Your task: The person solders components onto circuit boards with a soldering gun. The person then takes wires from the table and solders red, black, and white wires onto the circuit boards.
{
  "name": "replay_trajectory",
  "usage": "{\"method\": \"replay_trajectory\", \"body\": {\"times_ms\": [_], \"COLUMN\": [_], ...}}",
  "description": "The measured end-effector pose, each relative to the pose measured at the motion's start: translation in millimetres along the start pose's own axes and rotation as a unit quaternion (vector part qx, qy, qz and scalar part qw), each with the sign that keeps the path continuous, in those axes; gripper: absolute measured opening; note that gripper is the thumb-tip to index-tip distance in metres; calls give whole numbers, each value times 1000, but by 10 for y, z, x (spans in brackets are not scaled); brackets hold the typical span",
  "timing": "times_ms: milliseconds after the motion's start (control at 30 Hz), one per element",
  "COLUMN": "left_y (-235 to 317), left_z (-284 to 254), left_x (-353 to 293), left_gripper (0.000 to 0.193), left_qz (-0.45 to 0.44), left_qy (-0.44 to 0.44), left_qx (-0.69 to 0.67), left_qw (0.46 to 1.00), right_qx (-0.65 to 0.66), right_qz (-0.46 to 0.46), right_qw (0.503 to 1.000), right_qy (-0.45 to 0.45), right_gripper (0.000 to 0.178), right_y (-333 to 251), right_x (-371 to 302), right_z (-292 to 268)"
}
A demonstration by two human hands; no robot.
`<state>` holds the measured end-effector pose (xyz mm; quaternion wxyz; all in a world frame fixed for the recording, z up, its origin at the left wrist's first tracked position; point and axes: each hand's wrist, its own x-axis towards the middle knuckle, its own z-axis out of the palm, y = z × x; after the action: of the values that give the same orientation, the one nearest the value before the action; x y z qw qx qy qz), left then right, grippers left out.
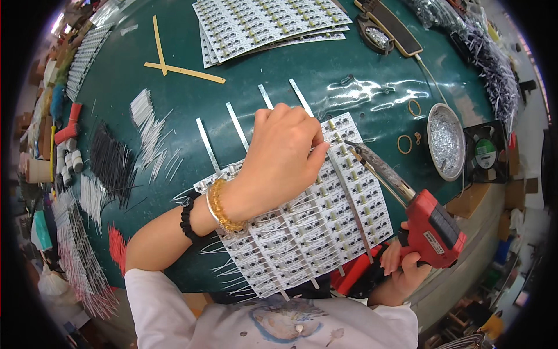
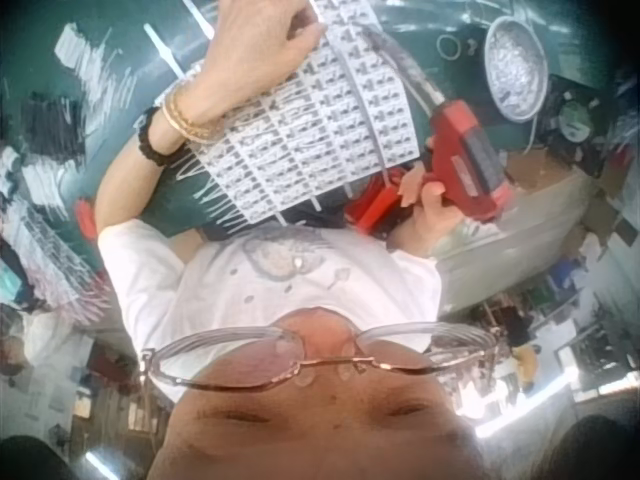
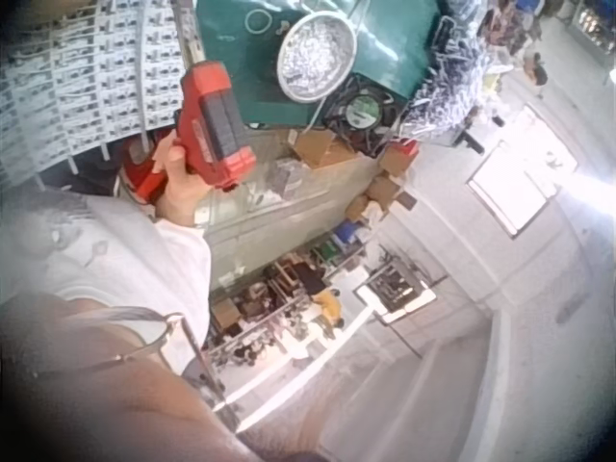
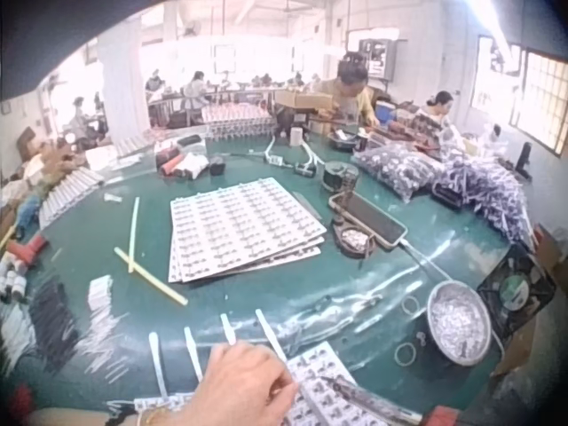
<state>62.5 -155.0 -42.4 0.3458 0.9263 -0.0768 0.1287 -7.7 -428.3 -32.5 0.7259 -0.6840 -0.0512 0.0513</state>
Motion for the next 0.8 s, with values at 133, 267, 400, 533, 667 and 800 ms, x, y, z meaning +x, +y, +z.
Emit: {"method": "replay_trajectory", "body": {"times_ms": [133,267,400,533,667,800], "left_y": [-20,-23,-17,-32,-16,-15], "left_z": [29,34,32,57,40,41], "left_x": [6,-1,0,-2,-1,-9], "left_gripper": [11,11,11,11,12,12], "left_qz": [9,12,18,21,24,25], "left_qy": [5,10,15,22,23,25], "left_qx": [-1,7,13,7,14,12], "left_qw": [1000,1000,1000,1000,999,999], "right_qx": [-6,16,25,10,-1,-3], "right_qz": [-3,14,54,20,-5,-3], "right_qw": [1000,1000,998,1000,1000,1000], "right_qy": [7,4,8,4,-2,4], "right_gripper": [69,63,68,63,64,65], "right_y": [69,70,108,93,69,78], "right_x": [-6,7,-21,-34,-19,-46], "right_z": [-19,14,-75,-8,3,-3]}}
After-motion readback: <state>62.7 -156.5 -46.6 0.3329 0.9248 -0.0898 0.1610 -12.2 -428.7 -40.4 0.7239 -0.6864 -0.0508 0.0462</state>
